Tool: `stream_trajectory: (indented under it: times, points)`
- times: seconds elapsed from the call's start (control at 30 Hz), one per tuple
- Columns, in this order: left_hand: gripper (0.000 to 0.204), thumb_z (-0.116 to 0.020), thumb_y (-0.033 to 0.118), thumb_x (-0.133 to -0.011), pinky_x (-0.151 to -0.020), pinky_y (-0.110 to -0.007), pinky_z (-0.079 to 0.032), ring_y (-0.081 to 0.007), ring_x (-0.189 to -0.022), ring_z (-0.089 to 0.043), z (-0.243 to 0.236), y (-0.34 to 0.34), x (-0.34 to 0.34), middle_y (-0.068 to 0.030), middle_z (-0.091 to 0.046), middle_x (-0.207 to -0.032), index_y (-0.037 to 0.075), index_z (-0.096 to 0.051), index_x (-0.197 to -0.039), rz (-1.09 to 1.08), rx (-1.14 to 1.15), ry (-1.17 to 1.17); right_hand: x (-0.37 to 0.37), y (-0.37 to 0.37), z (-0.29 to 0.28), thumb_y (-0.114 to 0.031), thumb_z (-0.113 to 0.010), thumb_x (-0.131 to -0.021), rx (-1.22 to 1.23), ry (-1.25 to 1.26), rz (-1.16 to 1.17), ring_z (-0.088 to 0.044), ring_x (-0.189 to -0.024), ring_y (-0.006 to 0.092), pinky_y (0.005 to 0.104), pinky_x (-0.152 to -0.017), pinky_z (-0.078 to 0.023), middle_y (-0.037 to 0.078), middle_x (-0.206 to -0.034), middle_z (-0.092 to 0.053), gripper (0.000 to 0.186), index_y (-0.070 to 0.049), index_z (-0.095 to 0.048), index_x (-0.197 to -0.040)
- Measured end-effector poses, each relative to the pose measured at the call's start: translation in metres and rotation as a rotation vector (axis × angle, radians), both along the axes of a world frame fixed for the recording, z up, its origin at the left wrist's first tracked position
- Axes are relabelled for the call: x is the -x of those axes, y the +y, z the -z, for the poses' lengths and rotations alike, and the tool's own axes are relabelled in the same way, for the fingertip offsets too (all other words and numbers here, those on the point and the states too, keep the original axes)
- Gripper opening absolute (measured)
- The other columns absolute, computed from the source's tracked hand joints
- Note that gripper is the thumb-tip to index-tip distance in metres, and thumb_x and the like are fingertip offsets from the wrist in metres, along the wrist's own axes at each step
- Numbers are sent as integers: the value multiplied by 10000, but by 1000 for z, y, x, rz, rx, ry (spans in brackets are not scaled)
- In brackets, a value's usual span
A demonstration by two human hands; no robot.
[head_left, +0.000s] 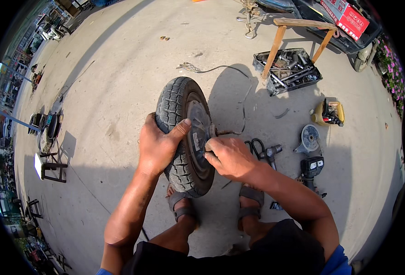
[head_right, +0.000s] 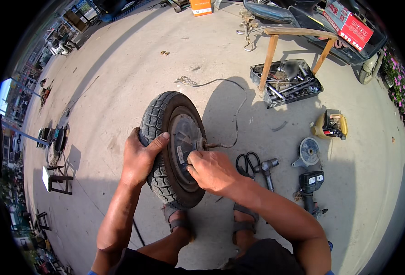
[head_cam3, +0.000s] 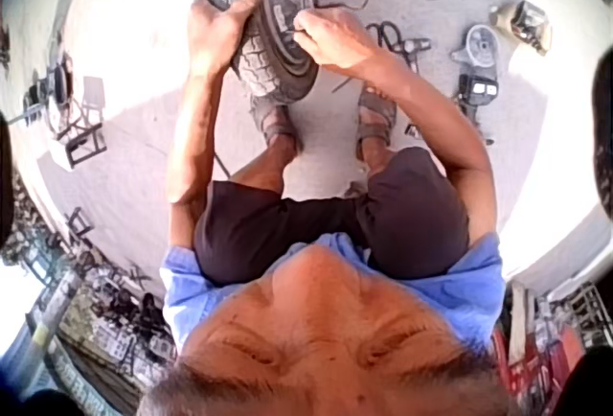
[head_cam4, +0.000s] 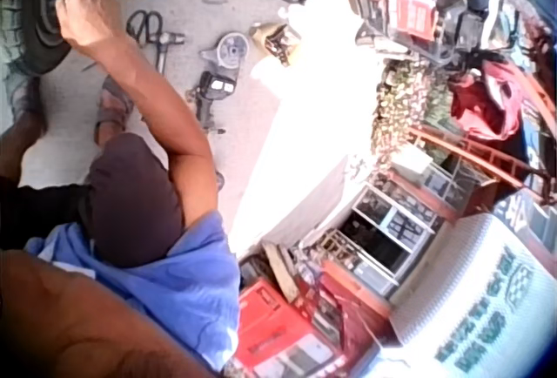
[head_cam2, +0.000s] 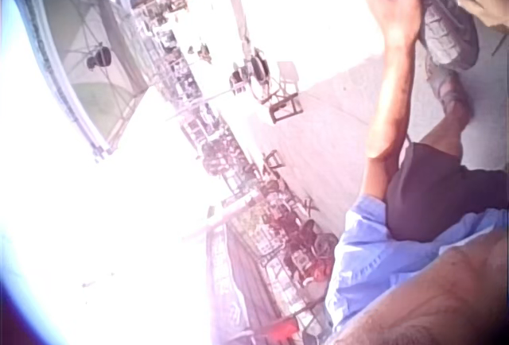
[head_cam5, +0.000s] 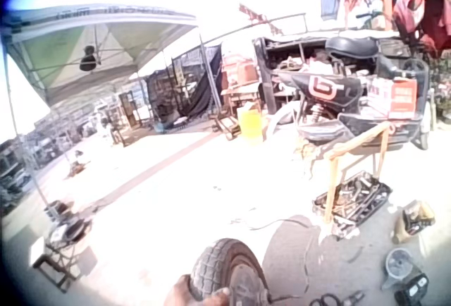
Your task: The person holds a motorcycle tire and uses a screwdriver to pry and adjust the tire bead around the rim. The person rotates the tire and repeatedly works the bead into place, then sits on the ground to continue the adjustment.
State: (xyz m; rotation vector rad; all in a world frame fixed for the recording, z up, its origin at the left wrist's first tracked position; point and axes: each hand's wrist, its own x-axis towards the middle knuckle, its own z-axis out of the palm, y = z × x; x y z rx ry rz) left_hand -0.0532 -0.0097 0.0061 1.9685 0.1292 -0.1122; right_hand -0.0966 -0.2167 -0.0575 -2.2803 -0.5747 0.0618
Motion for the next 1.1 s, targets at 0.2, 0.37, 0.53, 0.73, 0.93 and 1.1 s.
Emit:
stream_trajectory:
  times: [0.2, 0.37, 0.53, 0.73, 0.93, 1.1]
  points:
    - [585, -872, 300, -869, -844, -351, -569, -209, -924, -694, 3, -7, -2, -186, -729, -1039, -131, -598, -1154, -21, -27, -43, -7, 13, -3, -114, -655, -903, 90, -63, -49, -715, -821, 448, 535, -718, -566, 233, -862, -716, 160, 32, -608, -949]
    - [584, -881, 300, -837, -786, -362, -574, -222, -863, -700, 0, -12, 0, -197, -737, -968, -137, -597, -1100, -29, -29, -72, -8, 14, 1, -68, -661, -839, 116, -79, -41, -710, -773, 445, 538, -697, -566, 229, -806, -703, 133, 37, -608, -901]
    - [574, -879, 295, -839, -791, -361, -570, -216, -864, -695, 1, -16, 0, -198, -736, -968, -130, -595, -1100, -29, 1, -80, -8, 13, -6, -105, -652, -872, 188, -58, -54, -735, -784, 413, 511, -685, -582, 218, -843, -732, 171, 48, -637, -947]
    - [546, -879, 287, -844, -799, -363, -567, -212, -874, -689, 5, -16, -1, -189, -733, -973, -112, -593, -1085, -21, -11, -83, -4, 10, -4, -114, -676, -863, 170, -77, -50, -732, -790, 415, 514, -683, -581, 211, -854, -726, 181, 37, -621, -947]
    - [530, -875, 281, -852, -795, -362, -567, -210, -877, -688, 5, -18, 0, -177, -731, -974, -102, -594, -1085, -2, 17, -79, -3, 14, 3, -108, -695, -850, 78, -90, -7, -714, -796, 436, 525, -694, -568, 221, -851, -710, 182, 27, -595, -920]
    - [515, -832, 254, -891, -838, -331, -563, -179, -911, -682, -3, -20, 2, -145, -732, -1047, -122, -622, -1174, 8, -55, -45, 0, 9, 10, -90, -690, -877, -141, 34, 57, -671, -810, 506, 551, -687, -528, 277, -833, -673, 181, 46, -573, -907]
